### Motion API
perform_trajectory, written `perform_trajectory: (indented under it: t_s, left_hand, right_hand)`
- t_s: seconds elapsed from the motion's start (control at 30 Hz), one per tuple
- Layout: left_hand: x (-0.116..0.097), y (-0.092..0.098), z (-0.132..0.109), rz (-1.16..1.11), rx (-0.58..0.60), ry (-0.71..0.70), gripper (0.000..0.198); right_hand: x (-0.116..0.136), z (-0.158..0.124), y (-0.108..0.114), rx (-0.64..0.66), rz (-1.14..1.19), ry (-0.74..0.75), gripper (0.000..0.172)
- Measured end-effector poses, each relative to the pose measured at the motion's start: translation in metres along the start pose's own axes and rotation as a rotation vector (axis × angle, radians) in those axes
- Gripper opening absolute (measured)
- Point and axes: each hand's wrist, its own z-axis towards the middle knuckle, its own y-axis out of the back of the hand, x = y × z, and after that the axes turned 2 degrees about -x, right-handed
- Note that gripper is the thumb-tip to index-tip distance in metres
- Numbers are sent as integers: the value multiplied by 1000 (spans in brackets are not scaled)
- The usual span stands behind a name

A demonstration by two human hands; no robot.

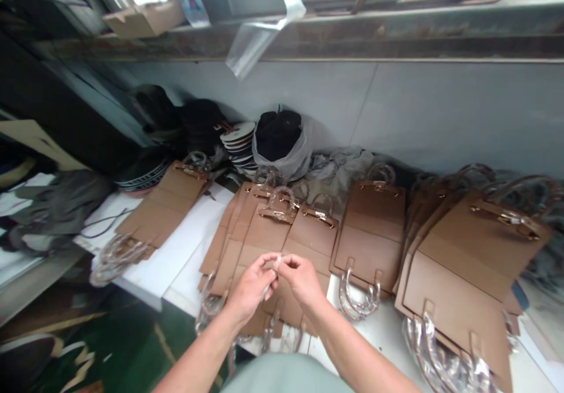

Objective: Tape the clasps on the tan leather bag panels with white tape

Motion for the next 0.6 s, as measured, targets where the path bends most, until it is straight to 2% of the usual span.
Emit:
perform_trajectory:
  t_s: [0.13, 0.27, 0.4, 0.47, 0.6]
  left_hand:
    - [3, -9, -11, -92, -35, -24, 38]
    - [0, -9, -14, -145, -21, 44, 47]
    - [-1, 1, -12, 23, 9, 87, 46]
    - [0, 2, -11, 131, 24, 52, 41]
    - [-3, 0, -8, 309, -38, -47, 31]
  right_hand:
    - [1, -15, 2, -38, 19, -15, 34]
    - [0, -21, 8, -28, -18, 1, 32]
    - [-3, -21, 16, -51, -167, 74, 30]
    - [-4, -20, 21, -80, -301, 141, 28]
    - [-3, -14, 36, -136, -594, 316, 22]
